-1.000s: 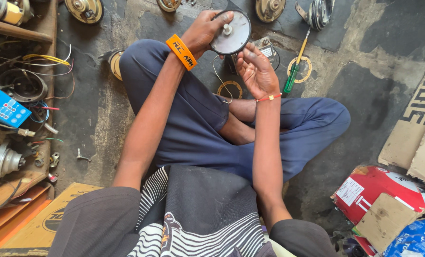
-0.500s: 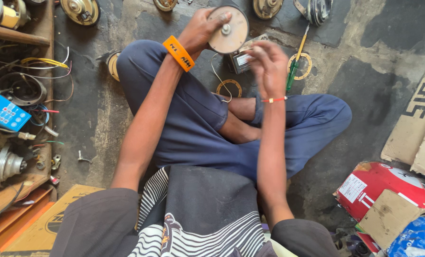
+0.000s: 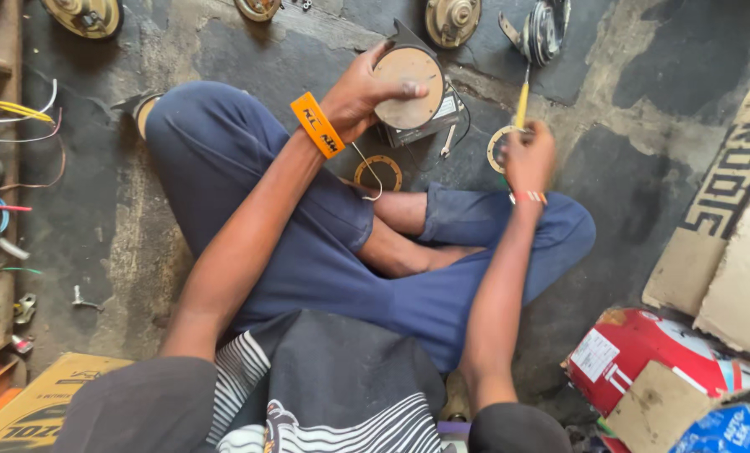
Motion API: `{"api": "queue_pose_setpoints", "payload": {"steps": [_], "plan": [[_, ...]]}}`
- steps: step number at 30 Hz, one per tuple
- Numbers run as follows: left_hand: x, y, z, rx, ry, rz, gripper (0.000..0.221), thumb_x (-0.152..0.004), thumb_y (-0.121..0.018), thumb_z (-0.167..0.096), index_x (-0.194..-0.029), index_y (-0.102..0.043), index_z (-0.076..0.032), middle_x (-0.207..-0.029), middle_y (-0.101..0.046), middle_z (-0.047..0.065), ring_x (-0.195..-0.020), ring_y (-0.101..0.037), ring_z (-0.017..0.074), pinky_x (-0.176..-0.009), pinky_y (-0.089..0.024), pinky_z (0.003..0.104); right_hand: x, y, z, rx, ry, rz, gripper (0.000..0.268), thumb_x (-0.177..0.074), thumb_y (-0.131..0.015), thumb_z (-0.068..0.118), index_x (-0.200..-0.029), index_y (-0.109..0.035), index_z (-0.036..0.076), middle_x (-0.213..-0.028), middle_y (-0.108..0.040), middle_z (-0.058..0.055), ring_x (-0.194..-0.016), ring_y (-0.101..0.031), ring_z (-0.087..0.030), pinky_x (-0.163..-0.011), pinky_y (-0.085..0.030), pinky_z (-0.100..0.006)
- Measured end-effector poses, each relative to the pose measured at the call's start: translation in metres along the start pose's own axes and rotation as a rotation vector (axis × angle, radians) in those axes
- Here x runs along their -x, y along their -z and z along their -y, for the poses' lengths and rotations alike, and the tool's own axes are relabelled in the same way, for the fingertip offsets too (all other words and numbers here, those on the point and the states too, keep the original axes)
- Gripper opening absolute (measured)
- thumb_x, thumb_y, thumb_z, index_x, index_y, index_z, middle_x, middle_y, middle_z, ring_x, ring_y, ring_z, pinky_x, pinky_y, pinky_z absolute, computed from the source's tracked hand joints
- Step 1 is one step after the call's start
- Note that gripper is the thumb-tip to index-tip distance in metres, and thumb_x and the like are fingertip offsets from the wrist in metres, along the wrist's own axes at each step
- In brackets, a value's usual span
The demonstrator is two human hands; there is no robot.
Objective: The person sits on the floor and uses a screwdriver to disassemble and reassemble a circular electrical component, likely a speaker or motor. They remove a cover, adjust internal parts, and reattach the cover, handling the component and tools with both hands.
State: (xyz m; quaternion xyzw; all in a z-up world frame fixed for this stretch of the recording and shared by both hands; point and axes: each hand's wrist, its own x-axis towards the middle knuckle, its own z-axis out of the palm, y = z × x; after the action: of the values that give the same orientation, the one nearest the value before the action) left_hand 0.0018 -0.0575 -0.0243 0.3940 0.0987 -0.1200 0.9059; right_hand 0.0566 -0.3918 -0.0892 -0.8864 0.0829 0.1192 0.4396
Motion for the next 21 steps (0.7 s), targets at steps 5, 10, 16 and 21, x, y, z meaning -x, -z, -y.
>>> {"api": "queue_pose_setpoints", "payload": {"steps": [5, 10, 16, 21], "plan": [[-0.017, 0.013, 0.011, -0.284, -0.151, -0.200, 0.070, -0.078, -0.092, -0.018, -0.130, -0.051, 0.005, -0.115, -0.070, 0.011, -0.103, -0.072, 0.0188, -0.091, -0.064, 0.033, 0.068, 0.013, 0.047, -0.353, 0.020, 0.075, 0.030, -0.105, -0.053, 0.005, -0.135, -0.056, 0.004, -0.086, -0.064, -0.002, -0.052, -0.052, -0.005, -0.041, -0.041, -0.021], [-0.019, 0.022, 0.019, -0.307, -0.293, -0.302, 0.069, -0.078, -0.092, -0.018, -0.131, -0.053, 0.004, -0.118, -0.068, 0.012, -0.105, -0.071, 0.0188, -0.094, -0.062, 0.032, 0.119, -0.017, 0.078, -0.111, 0.401, 0.122, 0.045, -0.104, -0.060, 0.000, -0.148, -0.058, 0.003, -0.089, -0.060, -0.006, -0.067, -0.052, -0.013, -0.061, -0.045, -0.025], [-0.018, 0.025, 0.026, -0.317, -0.313, -0.268, 0.063, -0.082, -0.092, -0.015, -0.129, -0.055, 0.003, -0.121, -0.067, 0.013, -0.109, -0.070, 0.0180, -0.096, -0.062, 0.033, 0.128, -0.020, 0.090, 0.146, 0.613, 0.128, 0.043, -0.100, -0.067, -0.001, -0.142, -0.064, 0.008, -0.088, -0.057, -0.013, -0.075, -0.057, -0.021, -0.072, -0.049, -0.035], [-0.014, 0.023, 0.024, -0.294, -0.234, -0.270, 0.053, -0.081, -0.093, -0.014, -0.120, -0.061, 0.003, -0.111, -0.072, 0.012, -0.096, -0.073, 0.0169, -0.088, -0.064, 0.032, 0.126, -0.024, 0.083, 0.166, 0.572, 0.168, 0.040, -0.102, -0.068, 0.000, -0.142, -0.065, 0.003, -0.085, -0.059, -0.012, -0.072, -0.054, -0.018, -0.069, -0.047, -0.031]]}}
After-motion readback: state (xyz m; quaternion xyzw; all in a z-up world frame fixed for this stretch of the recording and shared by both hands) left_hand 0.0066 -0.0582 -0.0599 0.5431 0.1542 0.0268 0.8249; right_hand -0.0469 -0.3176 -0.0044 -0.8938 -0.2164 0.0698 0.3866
